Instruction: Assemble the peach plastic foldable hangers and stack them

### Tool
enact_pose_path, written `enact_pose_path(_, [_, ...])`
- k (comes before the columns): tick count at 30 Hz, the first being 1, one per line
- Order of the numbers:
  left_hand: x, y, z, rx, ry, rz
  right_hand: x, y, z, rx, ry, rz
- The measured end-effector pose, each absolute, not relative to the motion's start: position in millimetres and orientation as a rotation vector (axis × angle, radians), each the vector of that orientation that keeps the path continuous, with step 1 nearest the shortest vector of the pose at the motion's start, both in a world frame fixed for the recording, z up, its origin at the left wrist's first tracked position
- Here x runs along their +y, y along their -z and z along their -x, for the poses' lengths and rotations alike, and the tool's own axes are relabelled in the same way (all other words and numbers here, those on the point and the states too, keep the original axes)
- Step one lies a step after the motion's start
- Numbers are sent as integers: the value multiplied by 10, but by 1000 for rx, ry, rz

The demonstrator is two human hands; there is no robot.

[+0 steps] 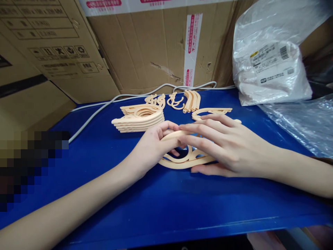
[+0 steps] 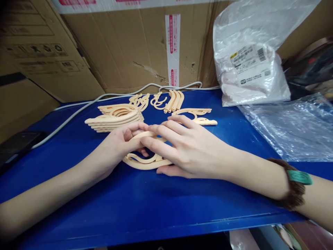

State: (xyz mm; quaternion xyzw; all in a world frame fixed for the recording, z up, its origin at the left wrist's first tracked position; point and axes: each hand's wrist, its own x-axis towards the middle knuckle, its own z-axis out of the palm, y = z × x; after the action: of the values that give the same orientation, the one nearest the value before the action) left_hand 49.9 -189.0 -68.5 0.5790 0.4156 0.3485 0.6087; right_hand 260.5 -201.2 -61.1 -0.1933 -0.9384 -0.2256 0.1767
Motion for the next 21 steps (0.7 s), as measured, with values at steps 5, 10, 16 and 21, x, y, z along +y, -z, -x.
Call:
enact_pose_path(5, [-1878, 698, -490, 943, -798, -1353, -2018, 610, -2603, -2650, 660, 550])
enact_pose_path(10, [-1877, 695, -487, 972, -782, -1364, -2028, 603, -2604, -2649, 709, 549])
enact_pose_path(16, [-1870, 698, -469, 936, -763, -1342, -2051, 588, -2602, -2647, 788, 520])
enact_pose_path(21, [-1870, 697, -478, 880, -773, -1313, -2042, 532, -2613, -2662, 698, 595])
